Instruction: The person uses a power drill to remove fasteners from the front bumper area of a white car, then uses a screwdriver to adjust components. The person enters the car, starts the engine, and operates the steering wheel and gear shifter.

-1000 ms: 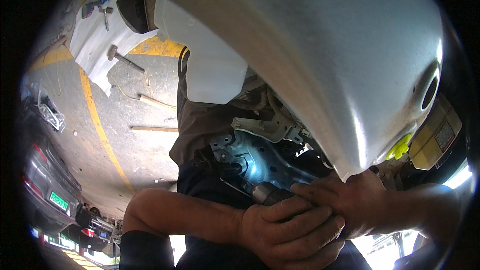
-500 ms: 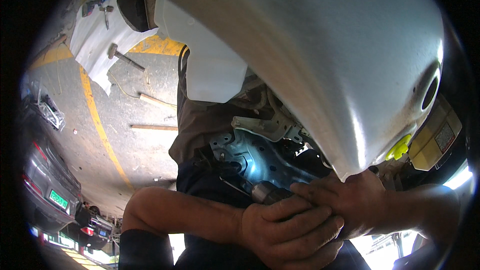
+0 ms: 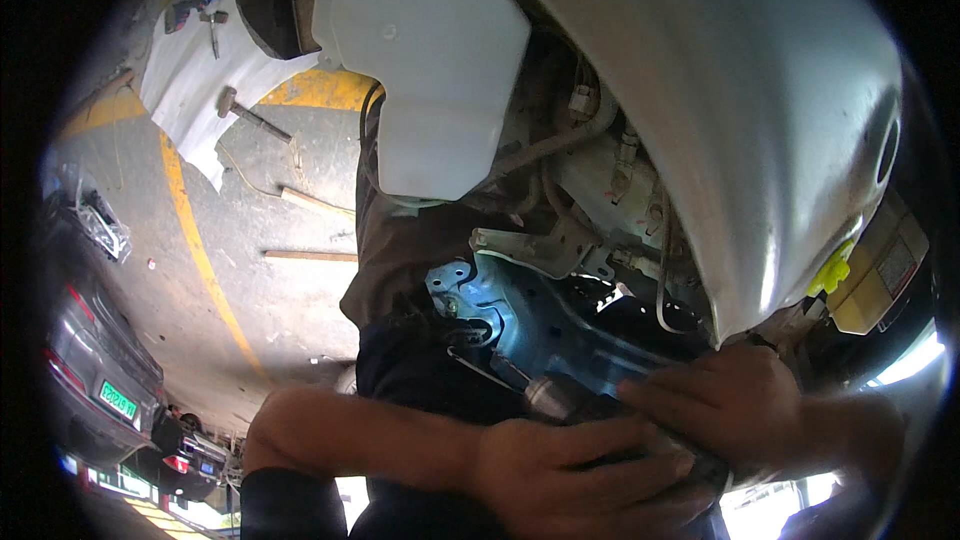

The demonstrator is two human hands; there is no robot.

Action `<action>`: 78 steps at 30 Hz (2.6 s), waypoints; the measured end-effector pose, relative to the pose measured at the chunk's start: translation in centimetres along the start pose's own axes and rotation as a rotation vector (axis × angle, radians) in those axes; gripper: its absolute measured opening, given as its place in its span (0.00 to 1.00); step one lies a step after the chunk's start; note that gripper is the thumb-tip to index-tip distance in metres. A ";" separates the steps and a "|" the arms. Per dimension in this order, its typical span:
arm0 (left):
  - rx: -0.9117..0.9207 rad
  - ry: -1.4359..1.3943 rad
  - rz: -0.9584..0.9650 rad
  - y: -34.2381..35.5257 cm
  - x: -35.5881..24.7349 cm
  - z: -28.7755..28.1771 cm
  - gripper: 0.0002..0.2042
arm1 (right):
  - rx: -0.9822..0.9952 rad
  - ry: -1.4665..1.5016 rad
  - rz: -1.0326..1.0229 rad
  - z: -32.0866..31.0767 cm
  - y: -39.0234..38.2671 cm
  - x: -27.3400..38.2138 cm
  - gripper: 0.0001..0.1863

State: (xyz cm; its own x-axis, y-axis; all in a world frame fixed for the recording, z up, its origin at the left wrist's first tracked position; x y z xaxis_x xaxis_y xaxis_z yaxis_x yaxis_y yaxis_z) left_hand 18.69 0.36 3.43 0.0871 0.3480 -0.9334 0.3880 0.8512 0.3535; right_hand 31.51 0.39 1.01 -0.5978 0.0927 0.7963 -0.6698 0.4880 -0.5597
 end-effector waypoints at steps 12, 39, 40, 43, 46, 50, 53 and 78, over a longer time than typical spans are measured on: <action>0.119 0.591 -0.273 -5.0 8.4 -10.8 0.29 | 0.032 0.042 0.040 -0.5 -0.7 0.6 0.38; 0.169 0.296 -0.220 -7.3 11.8 -9.0 0.15 | 0.264 0.077 0.179 2.0 1.2 -0.5 0.52; 0.184 0.304 -0.216 -7.3 11.8 -9.0 0.14 | 0.266 0.068 0.174 2.0 1.3 -0.5 0.53; 0.206 0.323 -0.191 -7.5 11.8 -9.0 0.14 | 0.270 0.033 0.157 1.9 1.8 -0.6 0.54; 0.211 0.324 -0.204 -7.7 11.8 -8.8 0.14 | 0.269 -0.001 0.137 1.9 1.9 -0.7 0.55; 0.237 0.331 -0.198 -7.1 11.7 -8.7 0.15 | 0.265 -0.003 0.126 1.9 1.7 -0.8 0.56; 0.233 0.327 -0.194 -7.2 11.8 -8.8 0.15 | 0.282 0.012 0.148 1.9 1.7 -0.8 0.57; 0.198 0.316 -0.167 -7.3 12.0 -9.2 0.15 | 0.377 0.101 0.230 2.7 2.3 -1.3 0.53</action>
State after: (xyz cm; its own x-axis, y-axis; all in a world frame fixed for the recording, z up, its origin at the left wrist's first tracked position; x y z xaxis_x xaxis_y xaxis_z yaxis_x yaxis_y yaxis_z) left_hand 8.49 1.93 -9.75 -0.2666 0.3415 -0.9013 0.5447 0.8248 0.1514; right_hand 29.52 -0.90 -1.90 -0.7164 0.2555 0.6492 -0.6493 0.0961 -0.7544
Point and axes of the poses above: each hand's wrist, its own y-axis towards the middle knuckle, its own z-axis out of the palm, x = y × z, the point moved 8 cm from there along y, towards the middle knuckle, and after that the axes turned 13 degrees about -x, right-handed, at the moved point
